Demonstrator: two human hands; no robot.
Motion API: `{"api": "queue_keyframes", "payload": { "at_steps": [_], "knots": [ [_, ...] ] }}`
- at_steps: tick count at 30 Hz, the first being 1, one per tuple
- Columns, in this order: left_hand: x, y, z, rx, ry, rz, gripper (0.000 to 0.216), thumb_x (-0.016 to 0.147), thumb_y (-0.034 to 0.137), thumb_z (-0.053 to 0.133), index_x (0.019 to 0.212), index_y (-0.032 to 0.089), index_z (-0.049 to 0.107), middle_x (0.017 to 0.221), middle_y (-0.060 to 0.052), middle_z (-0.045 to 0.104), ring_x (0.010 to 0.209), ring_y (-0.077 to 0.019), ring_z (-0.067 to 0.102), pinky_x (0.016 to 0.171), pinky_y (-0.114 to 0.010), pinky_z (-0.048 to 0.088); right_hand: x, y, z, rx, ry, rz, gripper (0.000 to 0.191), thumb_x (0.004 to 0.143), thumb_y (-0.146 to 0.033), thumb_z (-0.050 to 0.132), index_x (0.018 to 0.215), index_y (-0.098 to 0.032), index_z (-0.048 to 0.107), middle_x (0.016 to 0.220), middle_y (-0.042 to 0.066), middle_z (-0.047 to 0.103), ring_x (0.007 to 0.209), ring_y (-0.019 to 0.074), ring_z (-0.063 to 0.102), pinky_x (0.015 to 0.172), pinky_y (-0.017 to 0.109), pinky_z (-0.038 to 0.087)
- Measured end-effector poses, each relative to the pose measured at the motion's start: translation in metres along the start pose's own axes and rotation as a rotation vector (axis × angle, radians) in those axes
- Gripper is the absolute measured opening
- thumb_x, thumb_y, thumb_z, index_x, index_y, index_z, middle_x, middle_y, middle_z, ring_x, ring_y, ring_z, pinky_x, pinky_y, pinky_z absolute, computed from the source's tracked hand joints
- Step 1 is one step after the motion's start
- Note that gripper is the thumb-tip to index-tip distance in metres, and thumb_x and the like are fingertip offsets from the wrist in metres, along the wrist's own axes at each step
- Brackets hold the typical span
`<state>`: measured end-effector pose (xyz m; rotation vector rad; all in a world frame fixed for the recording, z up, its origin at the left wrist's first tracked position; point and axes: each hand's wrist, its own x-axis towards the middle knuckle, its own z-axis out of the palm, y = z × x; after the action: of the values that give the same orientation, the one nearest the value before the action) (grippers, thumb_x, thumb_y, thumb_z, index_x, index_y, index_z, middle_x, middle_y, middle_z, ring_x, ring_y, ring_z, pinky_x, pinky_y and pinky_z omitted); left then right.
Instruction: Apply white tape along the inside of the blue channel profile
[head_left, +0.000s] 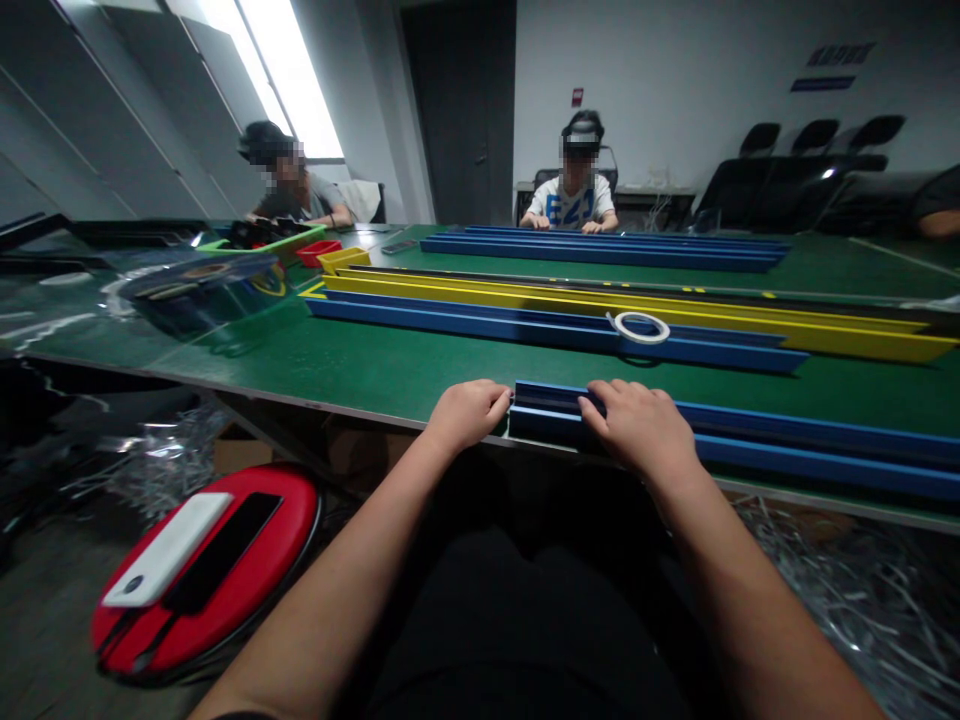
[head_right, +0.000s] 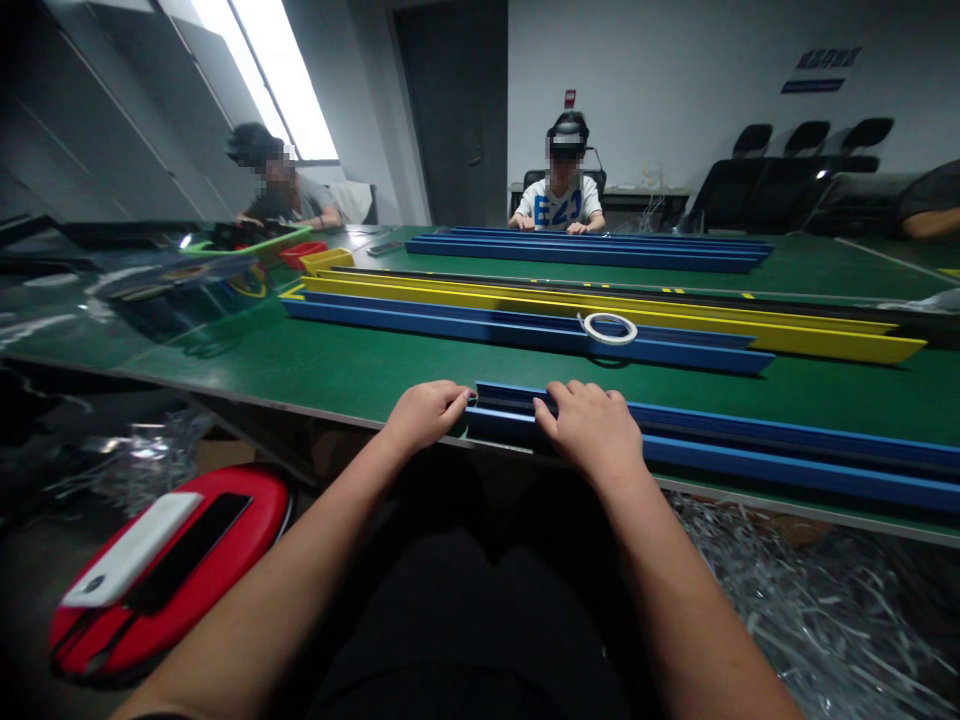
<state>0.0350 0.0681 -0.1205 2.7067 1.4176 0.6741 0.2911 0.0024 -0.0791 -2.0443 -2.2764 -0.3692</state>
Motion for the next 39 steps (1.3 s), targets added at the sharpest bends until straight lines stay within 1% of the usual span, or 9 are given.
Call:
{"api": "queue_keyframes", "payload": {
  "at_steps": [3, 8, 15, 19, 23, 26, 28, 33, 39],
  "knots": [
    [-0.0011, 0.0013, -0.0008, 0.028, 0.004, 0.008, 0.041, 0.101, 0.04, 0.037, 0.099, 0.025, 0.075, 0.094, -0.004, 0.074, 0.089, -0.019, 0.067, 0.074, -0.028, 0.046, 0.0001, -0.0006, 0.0004, 0.0, -0.002, 0.002, 0.05, 0.101, -0.054, 0.027, 0.13, -0.025, 0.055, 0.115, 0.011, 0.067, 0.103, 0.0263, 0.06, 0.081, 0.037, 0.036],
    [0.0002, 0.001, -0.0031, -0.023, -0.019, 0.007, 0.04, 0.101, 0.038, 0.038, 0.098, 0.023, 0.075, 0.094, -0.005, 0.073, 0.09, -0.0181, 0.066, 0.08, -0.027, 0.047, 0.0, -0.0008, 0.0014, 0.0, 0.008, -0.002, 0.049, 0.101, -0.054, 0.027, 0.128, -0.025, 0.056, 0.114, 0.01, 0.067, 0.103, 0.0264, 0.06, 0.081, 0.038, 0.036],
    [0.0004, -0.0011, -0.0008, -0.029, -0.022, 0.004, 0.042, 0.102, 0.04, 0.034, 0.108, 0.025, 0.073, 0.102, -0.005, 0.074, 0.096, -0.0189, 0.067, 0.081, -0.028, 0.048, 0.001, -0.0005, 0.0004, 0.004, -0.01, 0.003, 0.049, 0.101, -0.053, 0.027, 0.129, -0.025, 0.056, 0.116, 0.011, 0.067, 0.104, 0.0263, 0.06, 0.082, 0.038, 0.036],
    [0.0032, -0.0037, -0.0002, -0.059, -0.072, -0.007, 0.044, 0.102, 0.042, 0.033, 0.108, 0.026, 0.073, 0.106, -0.004, 0.074, 0.1, -0.0201, 0.067, 0.082, -0.029, 0.048, 0.0002, -0.0003, 0.0007, -0.002, -0.001, 0.0, 0.049, 0.101, -0.053, 0.027, 0.128, -0.025, 0.056, 0.115, 0.01, 0.067, 0.104, 0.0263, 0.06, 0.081, 0.037, 0.036],
    [0.0058, -0.0052, -0.0022, -0.114, -0.092, -0.032, 0.044, 0.102, 0.042, 0.032, 0.108, 0.027, 0.073, 0.111, -0.003, 0.074, 0.103, -0.0203, 0.067, 0.085, -0.029, 0.049, -0.001, 0.0002, 0.0012, -0.006, 0.017, -0.006, 0.048, 0.101, -0.053, 0.027, 0.128, -0.025, 0.056, 0.114, 0.009, 0.067, 0.102, 0.0263, 0.061, 0.079, 0.037, 0.036],
    [0.0057, -0.0052, -0.0035, -0.141, -0.1, -0.032, 0.043, 0.102, 0.041, 0.032, 0.103, 0.027, 0.073, 0.11, -0.001, 0.074, 0.102, -0.0196, 0.067, 0.086, -0.029, 0.049, -0.001, 0.0, 0.0013, -0.009, 0.02, -0.006, 0.048, 0.101, -0.053, 0.027, 0.127, -0.026, 0.056, 0.114, 0.009, 0.067, 0.102, 0.0262, 0.061, 0.079, 0.037, 0.036],
    [0.0053, -0.0047, -0.0036, -0.144, -0.099, -0.024, 0.044, 0.102, 0.041, 0.032, 0.102, 0.027, 0.073, 0.108, -0.001, 0.074, 0.101, -0.0194, 0.067, 0.086, -0.029, 0.049, -0.0007, -0.0002, 0.0012, -0.01, 0.022, -0.007, 0.048, 0.101, -0.053, 0.027, 0.127, -0.025, 0.056, 0.114, 0.009, 0.067, 0.102, 0.026, 0.061, 0.08, 0.037, 0.036],
    [0.0051, -0.0031, -0.0022, -0.106, -0.071, -0.043, 0.044, 0.102, 0.043, 0.032, 0.108, 0.026, 0.073, 0.111, -0.003, 0.074, 0.103, -0.0199, 0.067, 0.085, -0.029, 0.048, 0.0, -0.0001, 0.0004, -0.006, 0.015, -0.004, 0.048, 0.101, -0.053, 0.027, 0.128, -0.026, 0.056, 0.114, 0.009, 0.067, 0.102, 0.0259, 0.061, 0.08, 0.037, 0.037],
    [0.0048, -0.0029, -0.0022, -0.098, -0.065, -0.036, 0.043, 0.102, 0.042, 0.033, 0.108, 0.027, 0.074, 0.107, -0.004, 0.075, 0.101, -0.0203, 0.067, 0.083, -0.029, 0.049, 0.0, -0.0012, -0.0023, 0.005, -0.013, 0.004, 0.049, 0.101, -0.052, 0.027, 0.13, -0.025, 0.055, 0.115, 0.01, 0.067, 0.105, 0.0265, 0.06, 0.082, 0.038, 0.037]
  ]
}}
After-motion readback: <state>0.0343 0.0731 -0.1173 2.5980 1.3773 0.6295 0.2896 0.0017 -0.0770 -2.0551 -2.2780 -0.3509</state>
